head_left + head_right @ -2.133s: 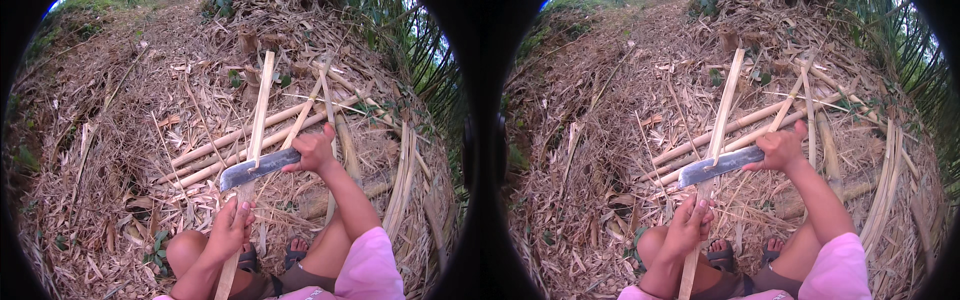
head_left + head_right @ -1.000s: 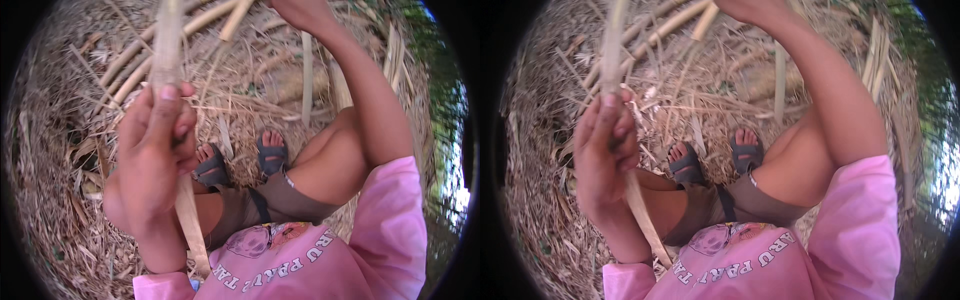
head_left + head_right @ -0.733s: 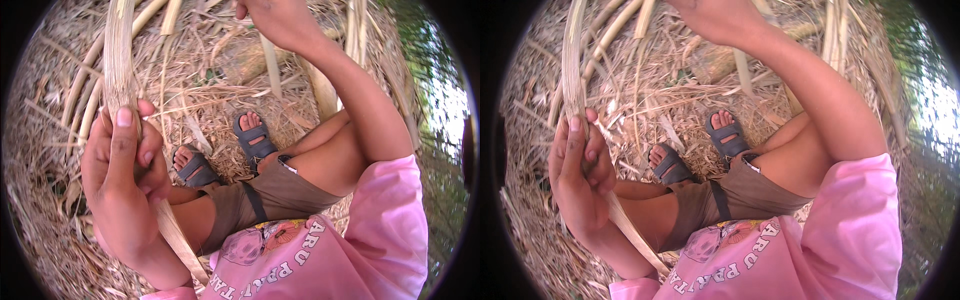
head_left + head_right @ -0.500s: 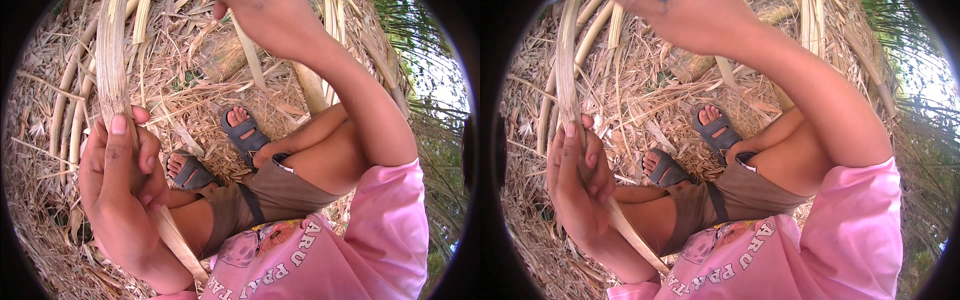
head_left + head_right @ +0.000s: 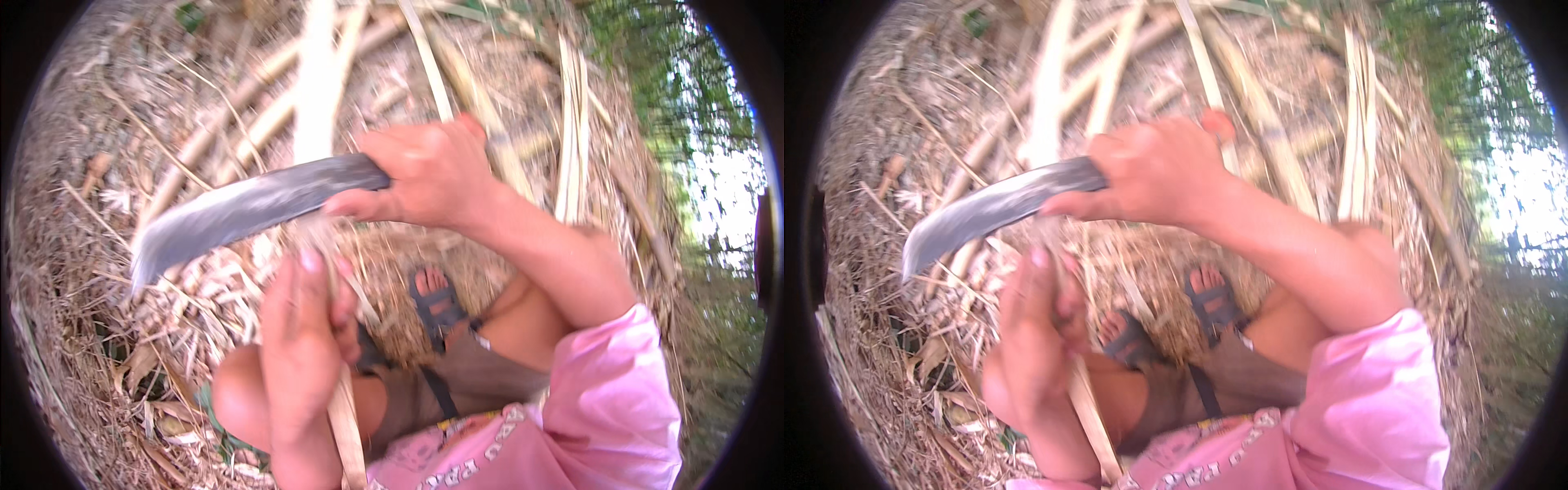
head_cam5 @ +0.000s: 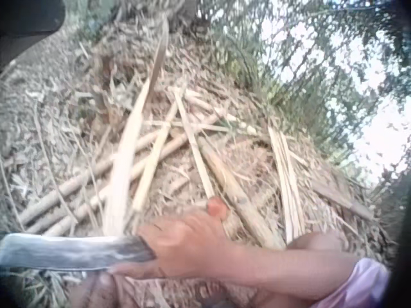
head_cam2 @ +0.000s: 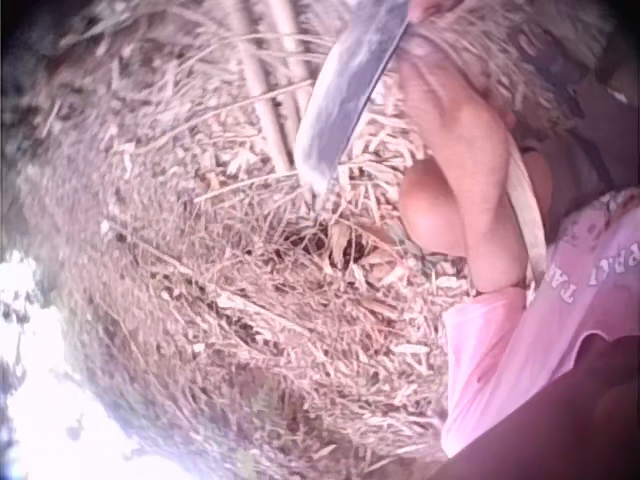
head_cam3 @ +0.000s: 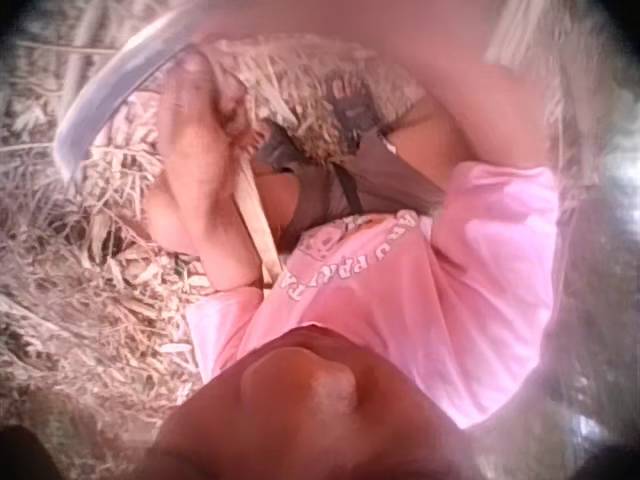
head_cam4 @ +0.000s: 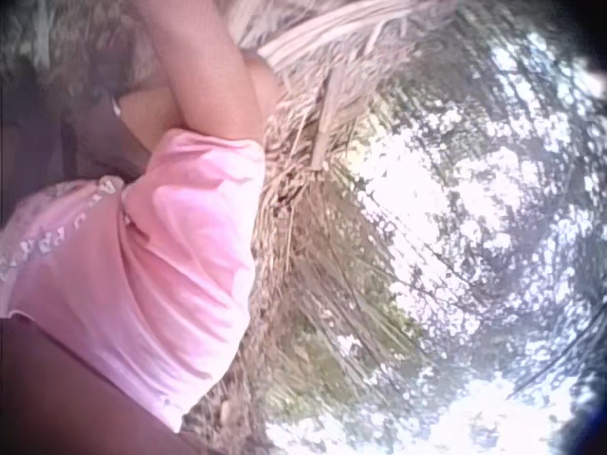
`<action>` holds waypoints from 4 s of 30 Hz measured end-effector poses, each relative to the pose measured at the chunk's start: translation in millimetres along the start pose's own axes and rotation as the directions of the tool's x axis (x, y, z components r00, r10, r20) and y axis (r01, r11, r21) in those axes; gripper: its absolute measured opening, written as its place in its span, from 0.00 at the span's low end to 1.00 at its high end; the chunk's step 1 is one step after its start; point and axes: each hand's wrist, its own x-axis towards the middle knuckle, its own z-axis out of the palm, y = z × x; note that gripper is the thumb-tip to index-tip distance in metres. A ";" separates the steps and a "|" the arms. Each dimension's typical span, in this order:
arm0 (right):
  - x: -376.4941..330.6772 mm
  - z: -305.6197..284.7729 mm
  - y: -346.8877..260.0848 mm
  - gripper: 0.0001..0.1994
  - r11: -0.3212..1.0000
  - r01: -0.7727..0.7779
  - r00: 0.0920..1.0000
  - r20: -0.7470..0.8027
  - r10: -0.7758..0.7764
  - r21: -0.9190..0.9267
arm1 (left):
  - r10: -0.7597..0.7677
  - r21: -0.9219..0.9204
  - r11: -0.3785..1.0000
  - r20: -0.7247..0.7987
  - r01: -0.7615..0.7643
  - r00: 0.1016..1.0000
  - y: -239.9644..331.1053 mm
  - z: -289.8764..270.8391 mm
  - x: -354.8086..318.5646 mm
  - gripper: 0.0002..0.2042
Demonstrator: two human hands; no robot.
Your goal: The person scrapes the outer surface of a bamboo pole using a machete and then strips off pieces of the bamboo.
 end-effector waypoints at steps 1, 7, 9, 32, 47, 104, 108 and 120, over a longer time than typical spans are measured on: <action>6.2 0.1 15.4 0.36 0.998 -0.057 0.998 -0.014 0.057 -0.011 | 0.039 0.048 0.998 0.051 -0.041 0.998 -2.7 -4.0 0.5 0.17; 56.6 -34.4 80.6 0.33 0.967 -0.236 0.966 -0.090 0.244 0.094 | 0.053 0.023 0.998 0.153 -0.057 0.987 -9.7 3.9 -29.1 0.15; 62.4 -48.7 105.7 0.32 0.885 -0.451 0.892 0.026 0.452 0.116 | 0.016 0.044 0.999 0.220 -0.026 0.975 -15.1 8.9 -27.8 0.15; 85.9 -45.0 172.8 0.37 0.946 -0.226 0.965 -0.189 0.184 -0.233 | 0.408 0.213 0.880 0.114 -0.424 0.906 -81.9 5.9 -46.2 0.12; 76.2 -56.5 100.2 0.43 0.987 -0.041 0.999 -0.021 0.038 -0.155 | 0.500 0.292 0.833 -0.033 -0.470 0.866 -91.1 9.3 -58.2 0.13; 29.7 -58.2 -7.4 0.15 -0.207 -0.310 0.875 0.363 0.319 0.928 | 0.103 -0.302 0.953 0.399 0.024 0.911 -34.9 23.5 -50.2 0.34; 36.0 -65.6 -8.0 0.22 -0.051 -0.372 0.864 0.366 0.347 0.927 | 0.128 -0.352 0.935 0.453 0.045 0.883 -47.2 -2.5 -39.1 0.30; -7.1 -50.7 -57.2 0.36 0.871 0.225 0.973 -0.047 -0.228 0.437 | 0.291 -0.038 0.955 -0.087 -0.295 0.953 -28.5 7.0 -49.5 0.20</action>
